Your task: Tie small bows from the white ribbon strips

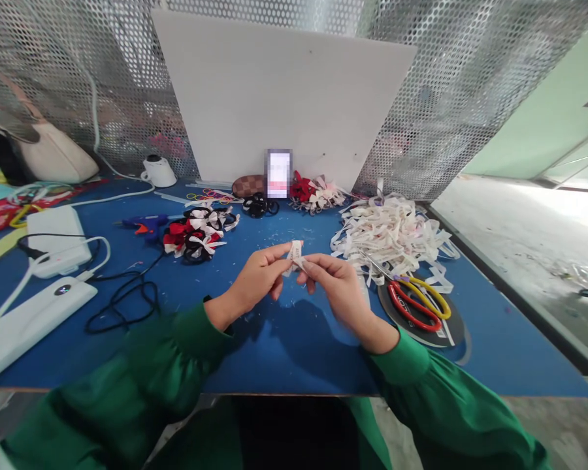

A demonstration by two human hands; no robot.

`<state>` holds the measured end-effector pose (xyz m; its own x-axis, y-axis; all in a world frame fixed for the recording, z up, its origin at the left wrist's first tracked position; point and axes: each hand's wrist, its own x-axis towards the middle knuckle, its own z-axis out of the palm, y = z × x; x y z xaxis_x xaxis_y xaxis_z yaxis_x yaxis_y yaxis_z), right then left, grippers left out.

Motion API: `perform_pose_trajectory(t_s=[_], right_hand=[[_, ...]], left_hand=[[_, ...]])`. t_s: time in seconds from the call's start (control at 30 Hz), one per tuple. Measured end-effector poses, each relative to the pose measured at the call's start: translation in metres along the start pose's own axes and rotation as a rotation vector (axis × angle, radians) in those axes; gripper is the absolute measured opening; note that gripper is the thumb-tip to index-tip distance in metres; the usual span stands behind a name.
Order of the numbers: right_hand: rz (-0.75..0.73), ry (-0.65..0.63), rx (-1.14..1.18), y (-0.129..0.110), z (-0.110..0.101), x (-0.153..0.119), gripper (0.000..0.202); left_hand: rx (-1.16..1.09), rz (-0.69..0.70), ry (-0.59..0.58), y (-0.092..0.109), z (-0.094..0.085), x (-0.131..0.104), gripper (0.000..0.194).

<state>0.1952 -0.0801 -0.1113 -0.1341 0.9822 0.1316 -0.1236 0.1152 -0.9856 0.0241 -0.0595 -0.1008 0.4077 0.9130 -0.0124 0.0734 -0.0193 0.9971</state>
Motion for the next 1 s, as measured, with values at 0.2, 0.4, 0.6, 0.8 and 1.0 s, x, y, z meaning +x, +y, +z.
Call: perform_pose_trajectory(t_s=[0.2,0.4,0.6,0.8,1.0], right_hand=[[0.004,-0.054,-0.055,0.001,-0.001,0.002,0.022],[-0.089,0.011,0.068,-0.003,-0.006,0.003,0.027],[-0.113,0.150,0.111,0.000,-0.012,0.009,0.016],[-0.166,0.157,-0.082,0.005,-0.005,0.007,0.016],[-0.171,0.238,-0.154,0.007,-0.005,0.006,0.016]], left_hand=[[0.220,0.053,0.033,-0.003,0.002,-0.001,0.041],[0.117,0.053,0.035,-0.004,0.003,-0.001,0.045],[0.008,0.029,-0.002,-0.001,0.002,-0.001,0.044],[0.141,0.056,0.013,-0.004,0.003,-0.001,0.043],[0.387,0.098,-0.021,-0.007,0.011,-0.006,0.040]])
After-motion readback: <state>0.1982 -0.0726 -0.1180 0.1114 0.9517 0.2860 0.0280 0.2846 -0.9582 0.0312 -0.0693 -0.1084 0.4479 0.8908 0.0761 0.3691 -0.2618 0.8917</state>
